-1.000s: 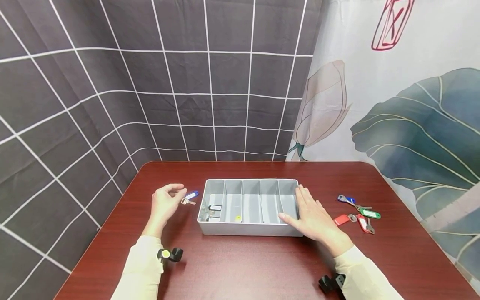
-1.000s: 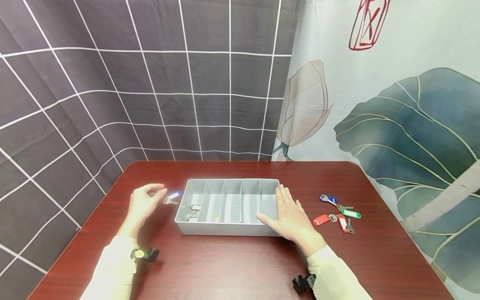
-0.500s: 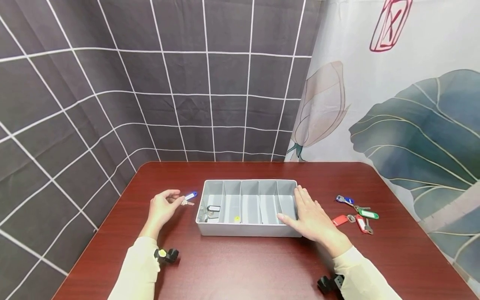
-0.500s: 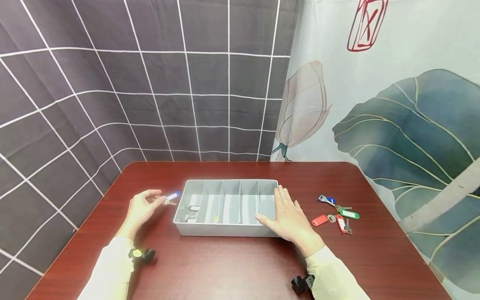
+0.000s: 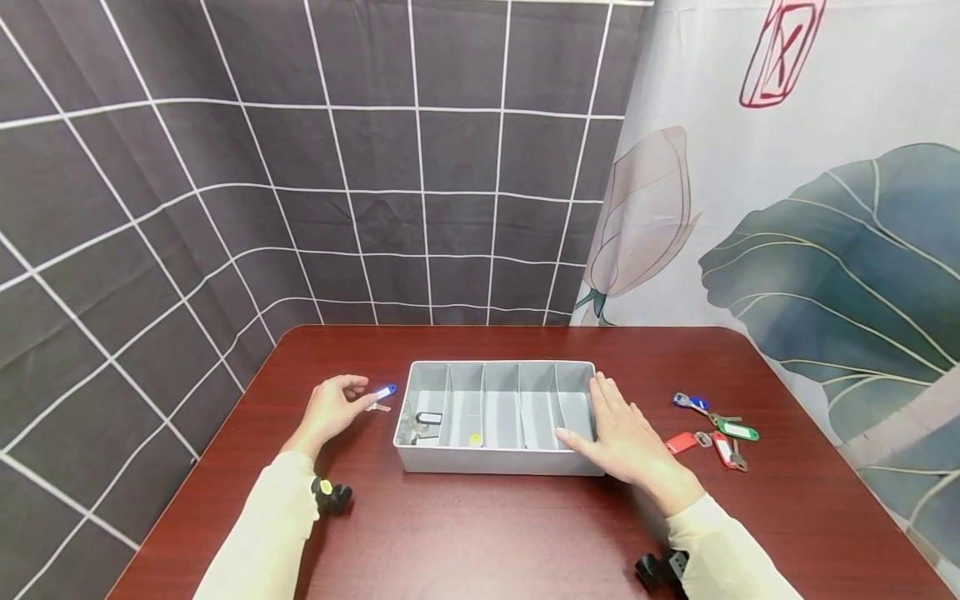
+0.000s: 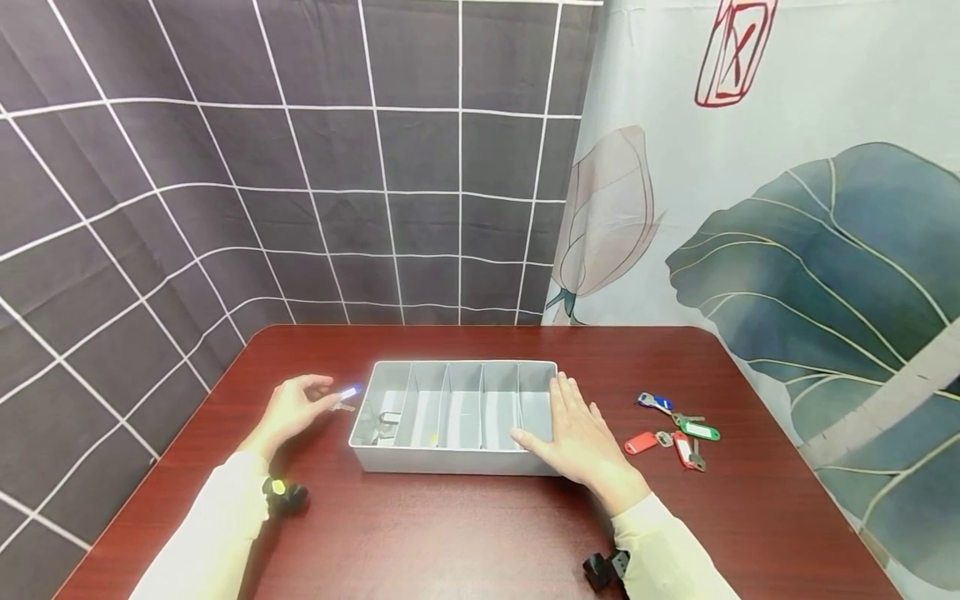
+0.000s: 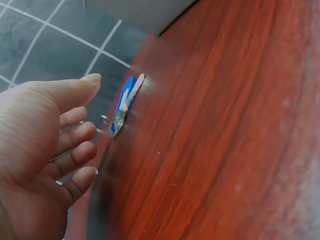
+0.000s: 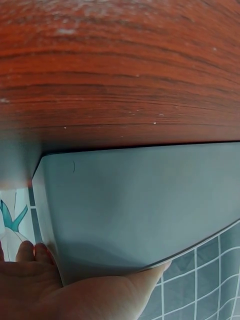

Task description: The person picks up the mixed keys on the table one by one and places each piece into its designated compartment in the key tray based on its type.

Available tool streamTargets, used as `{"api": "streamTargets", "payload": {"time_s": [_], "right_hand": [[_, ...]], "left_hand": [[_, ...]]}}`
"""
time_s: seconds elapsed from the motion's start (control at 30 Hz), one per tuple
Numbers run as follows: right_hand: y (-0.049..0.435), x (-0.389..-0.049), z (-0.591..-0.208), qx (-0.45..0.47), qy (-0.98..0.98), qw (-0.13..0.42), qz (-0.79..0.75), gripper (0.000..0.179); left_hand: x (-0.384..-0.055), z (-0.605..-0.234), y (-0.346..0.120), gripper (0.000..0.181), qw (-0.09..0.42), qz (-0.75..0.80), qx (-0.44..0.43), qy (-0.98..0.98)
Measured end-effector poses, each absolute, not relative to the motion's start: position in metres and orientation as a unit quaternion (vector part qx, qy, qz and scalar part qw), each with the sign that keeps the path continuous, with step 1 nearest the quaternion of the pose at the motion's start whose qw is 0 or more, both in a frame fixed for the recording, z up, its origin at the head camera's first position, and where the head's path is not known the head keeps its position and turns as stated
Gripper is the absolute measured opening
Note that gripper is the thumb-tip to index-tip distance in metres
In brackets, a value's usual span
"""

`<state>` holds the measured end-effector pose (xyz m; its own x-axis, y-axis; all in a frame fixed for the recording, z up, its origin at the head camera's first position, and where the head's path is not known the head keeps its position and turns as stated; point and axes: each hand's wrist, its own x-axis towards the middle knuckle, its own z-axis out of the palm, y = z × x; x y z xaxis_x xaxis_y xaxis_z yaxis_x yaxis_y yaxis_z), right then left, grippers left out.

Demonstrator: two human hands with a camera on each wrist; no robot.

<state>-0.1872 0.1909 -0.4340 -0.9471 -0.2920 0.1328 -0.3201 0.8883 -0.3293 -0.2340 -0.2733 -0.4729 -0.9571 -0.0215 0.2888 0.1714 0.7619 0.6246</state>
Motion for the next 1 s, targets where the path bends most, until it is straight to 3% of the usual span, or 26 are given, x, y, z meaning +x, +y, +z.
{"api": "streamTargets", "payload": {"time_s": [0.5,1.0], "right_hand": [[0.1912,-0.1881,-0.4346,0.156,-0.971,0.043,0.175,0.116],[0.1915,-0.1875,-0.4340,0.160,-0.970,0.047,0.176,0.116]], "left_hand": [[-0.2397,-0.4744,-0.2731,0.043,0.100,-0.331,-0.047,-0.937],[-0.2415,-0.4818,-0.2735,0.044,0.110,-0.322,-0.050,-0.939]]}}
